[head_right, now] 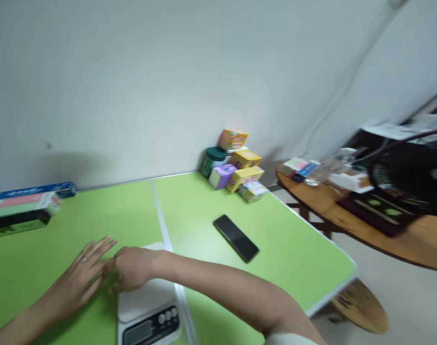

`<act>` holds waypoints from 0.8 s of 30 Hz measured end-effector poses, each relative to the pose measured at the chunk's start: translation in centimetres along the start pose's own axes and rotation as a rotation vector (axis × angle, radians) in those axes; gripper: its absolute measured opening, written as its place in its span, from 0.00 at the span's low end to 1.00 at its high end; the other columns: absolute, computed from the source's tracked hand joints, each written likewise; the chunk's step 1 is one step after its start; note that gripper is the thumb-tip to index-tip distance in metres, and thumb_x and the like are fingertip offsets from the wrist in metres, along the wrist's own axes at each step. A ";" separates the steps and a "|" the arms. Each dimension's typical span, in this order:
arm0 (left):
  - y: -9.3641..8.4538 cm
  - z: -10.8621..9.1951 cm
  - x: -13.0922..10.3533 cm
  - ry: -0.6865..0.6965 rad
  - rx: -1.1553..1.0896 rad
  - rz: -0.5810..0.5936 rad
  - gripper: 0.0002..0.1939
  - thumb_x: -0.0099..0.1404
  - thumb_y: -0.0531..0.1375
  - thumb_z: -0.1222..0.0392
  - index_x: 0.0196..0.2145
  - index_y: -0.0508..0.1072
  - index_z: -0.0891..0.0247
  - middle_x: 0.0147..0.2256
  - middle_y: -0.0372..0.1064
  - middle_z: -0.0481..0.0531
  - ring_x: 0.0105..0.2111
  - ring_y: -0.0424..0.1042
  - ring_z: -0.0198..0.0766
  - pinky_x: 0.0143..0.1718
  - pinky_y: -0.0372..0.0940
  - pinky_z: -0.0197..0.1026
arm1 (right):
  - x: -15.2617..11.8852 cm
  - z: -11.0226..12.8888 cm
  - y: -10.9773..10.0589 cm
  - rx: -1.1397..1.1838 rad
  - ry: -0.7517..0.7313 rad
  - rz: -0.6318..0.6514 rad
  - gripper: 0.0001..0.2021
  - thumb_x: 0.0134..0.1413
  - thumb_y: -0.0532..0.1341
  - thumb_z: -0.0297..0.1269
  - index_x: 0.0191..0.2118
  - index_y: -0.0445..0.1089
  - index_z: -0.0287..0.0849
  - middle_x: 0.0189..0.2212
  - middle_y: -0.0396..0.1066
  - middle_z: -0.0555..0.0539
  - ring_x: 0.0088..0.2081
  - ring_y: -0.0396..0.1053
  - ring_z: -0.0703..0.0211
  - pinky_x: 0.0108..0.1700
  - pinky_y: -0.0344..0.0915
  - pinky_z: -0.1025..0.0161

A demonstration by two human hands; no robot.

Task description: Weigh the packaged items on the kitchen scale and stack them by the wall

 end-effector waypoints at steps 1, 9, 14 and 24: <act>-0.2 -2.0 1.3 0.040 -0.035 0.002 0.21 0.62 0.50 0.68 0.52 0.67 0.57 0.61 0.55 0.52 0.62 0.49 0.44 0.60 0.52 0.55 | -2.3 -0.1 -0.1 0.028 0.006 -0.017 0.17 0.50 0.63 0.34 0.47 0.69 0.37 0.41 0.74 0.40 0.44 0.70 0.52 0.44 0.63 0.62; 1.7 -13.3 14.4 0.081 -0.299 0.255 0.17 0.64 0.49 0.63 0.48 0.71 0.55 0.57 0.62 0.52 0.59 0.57 0.47 0.59 0.53 0.61 | -19.4 -6.6 -1.4 0.332 0.193 -0.260 0.19 0.53 0.60 0.36 0.51 0.68 0.40 0.49 0.71 0.41 0.49 0.69 0.53 0.50 0.62 0.63; 4.3 -16.7 24.5 0.033 -0.371 0.274 0.24 0.59 0.50 0.70 0.54 0.65 0.63 0.58 0.60 0.58 0.59 0.57 0.46 0.60 0.53 0.57 | -27.3 -13.6 -5.4 0.388 0.311 -0.628 0.13 0.55 0.57 0.32 0.45 0.71 0.38 0.43 0.74 0.43 0.45 0.70 0.56 0.48 0.64 0.62; 7.4 -18.2 44.8 -0.034 -0.401 -0.011 0.21 0.57 0.52 0.72 0.49 0.65 0.69 0.56 0.58 0.66 0.57 0.58 0.50 0.58 0.55 0.54 | -37.7 -27.1 -14.2 0.212 0.565 -1.103 0.10 0.53 0.53 0.26 0.37 0.71 0.38 0.35 0.75 0.45 0.38 0.71 0.56 0.43 0.65 0.61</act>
Point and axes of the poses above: each hand's wrist, its own x-axis towards the middle knuckle, its own y-axis out of the palm, z = x × y, the point moved 9 cm from there along x, towards the middle knuckle
